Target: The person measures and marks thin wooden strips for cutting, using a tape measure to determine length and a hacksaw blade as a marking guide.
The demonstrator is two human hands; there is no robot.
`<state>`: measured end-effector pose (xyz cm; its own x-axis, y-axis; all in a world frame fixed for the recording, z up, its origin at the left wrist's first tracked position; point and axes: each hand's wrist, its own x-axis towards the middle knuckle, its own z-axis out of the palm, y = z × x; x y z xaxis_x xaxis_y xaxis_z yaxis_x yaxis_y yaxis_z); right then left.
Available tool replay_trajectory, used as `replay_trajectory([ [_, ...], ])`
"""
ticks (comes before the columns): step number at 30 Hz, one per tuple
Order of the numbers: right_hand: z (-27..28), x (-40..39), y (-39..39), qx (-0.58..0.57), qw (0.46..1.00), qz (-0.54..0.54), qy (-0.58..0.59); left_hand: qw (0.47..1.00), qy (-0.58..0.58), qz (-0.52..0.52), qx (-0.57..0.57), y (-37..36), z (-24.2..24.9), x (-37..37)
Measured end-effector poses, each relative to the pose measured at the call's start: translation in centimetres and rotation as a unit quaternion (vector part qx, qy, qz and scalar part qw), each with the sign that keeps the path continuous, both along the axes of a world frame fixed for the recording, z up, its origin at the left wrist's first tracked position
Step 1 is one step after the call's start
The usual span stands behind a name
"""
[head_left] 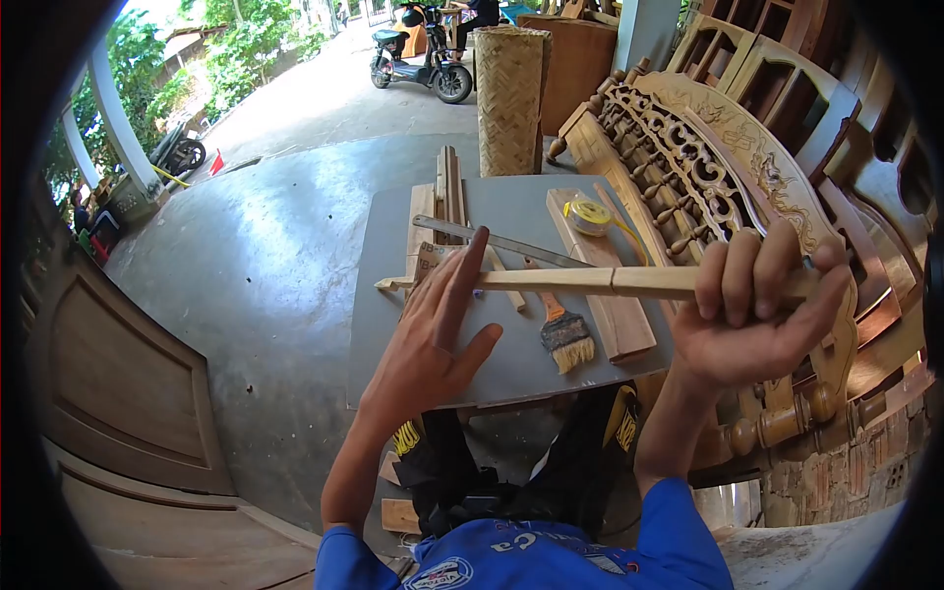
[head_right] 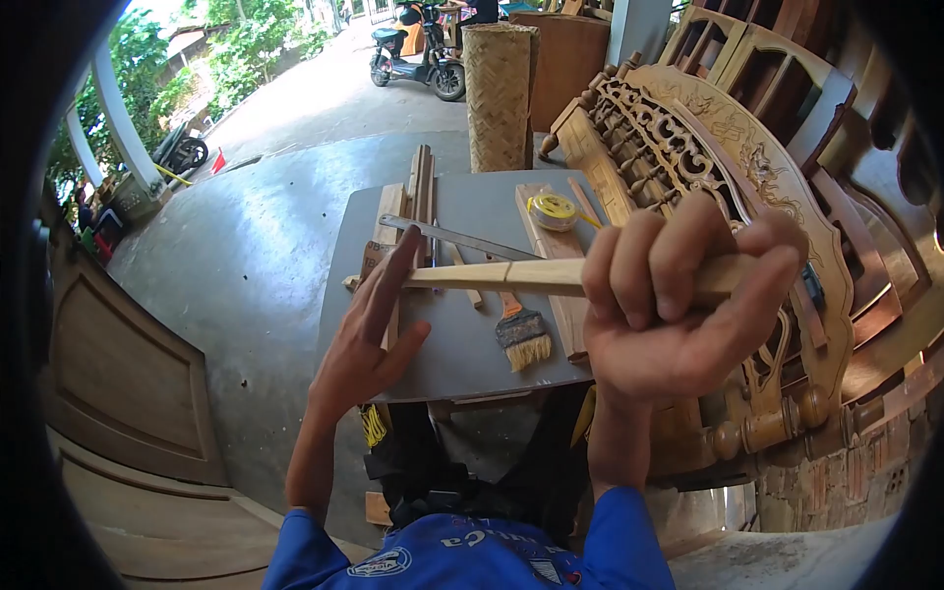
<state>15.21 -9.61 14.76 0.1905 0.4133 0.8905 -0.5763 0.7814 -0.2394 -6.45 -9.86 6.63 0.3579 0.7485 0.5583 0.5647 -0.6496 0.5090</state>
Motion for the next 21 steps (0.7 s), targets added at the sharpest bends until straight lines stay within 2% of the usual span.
replay_trajectory([
  [1,0.9,-0.7,0.0,0.012,1.000,-0.006,-0.021,1.000,-0.024,-0.011,-0.012,0.2,0.2,-0.4],
  [2,1.6,-1.0,0.2,-0.044,0.999,0.001,0.017,0.999,-0.031,0.000,-0.034,0.8,-0.2,-1.3],
  [3,2.2,-1.2,1.1,0.005,1.000,-0.001,-0.028,0.998,-0.040,0.010,-0.057,1.7,-1.1,-2.7],
  [4,3.1,-1.9,1.5,-0.032,0.999,-0.029,-0.012,0.995,-0.048,0.021,-0.081,2.5,-2.1,-3.9],
  [7,6.2,-4.4,3.0,-0.102,0.984,-0.146,-0.001,0.994,-0.067,0.046,-0.075,4.2,-4.2,-5.9],
  [9,8.0,-5.9,3.8,-0.101,0.984,-0.145,-0.003,0.996,-0.073,0.039,-0.026,4.6,-3.2,-5.0],
  [11,9.3,-6.9,4.5,-0.052,0.997,-0.053,-0.028,0.995,-0.080,-0.001,0.054,4.2,1.0,-2.8],
  [13,10.8,-7.7,4.4,-0.079,0.990,0.107,-0.034,0.990,-0.113,-0.041,0.070,3.7,5.1,-1.0],
  [15,11.3,-8.7,5.3,-0.085,0.993,0.064,-0.042,0.988,-0.137,-0.048,0.054,4.0,5.9,-1.3],
  [16,11.4,-9.7,6.3,-0.061,0.994,-0.078,-0.053,0.988,-0.148,-0.035,0.027,4.3,5.2,-1.9],
  [17,11.5,-10.0,6.6,-0.062,0.988,-0.126,-0.058,0.987,-0.158,-0.024,0.000,4.8,4.3,-2.4],
  [19,11.8,-10.6,6.9,-0.068,0.970,-0.222,-0.066,0.983,-0.170,0.040,-0.055,6.2,-1.1,-4.6],
  [20,12.1,-10.6,7.6,-0.067,0.971,-0.219,-0.073,0.980,-0.168,0.073,-0.079,7.0,-3.8,-5.8],
  [21,12.2,-10.7,7.6,-0.068,0.971,-0.216,-0.080,0.976,-0.182,0.071,-0.093,7.1,-4.4,-6.2],
])
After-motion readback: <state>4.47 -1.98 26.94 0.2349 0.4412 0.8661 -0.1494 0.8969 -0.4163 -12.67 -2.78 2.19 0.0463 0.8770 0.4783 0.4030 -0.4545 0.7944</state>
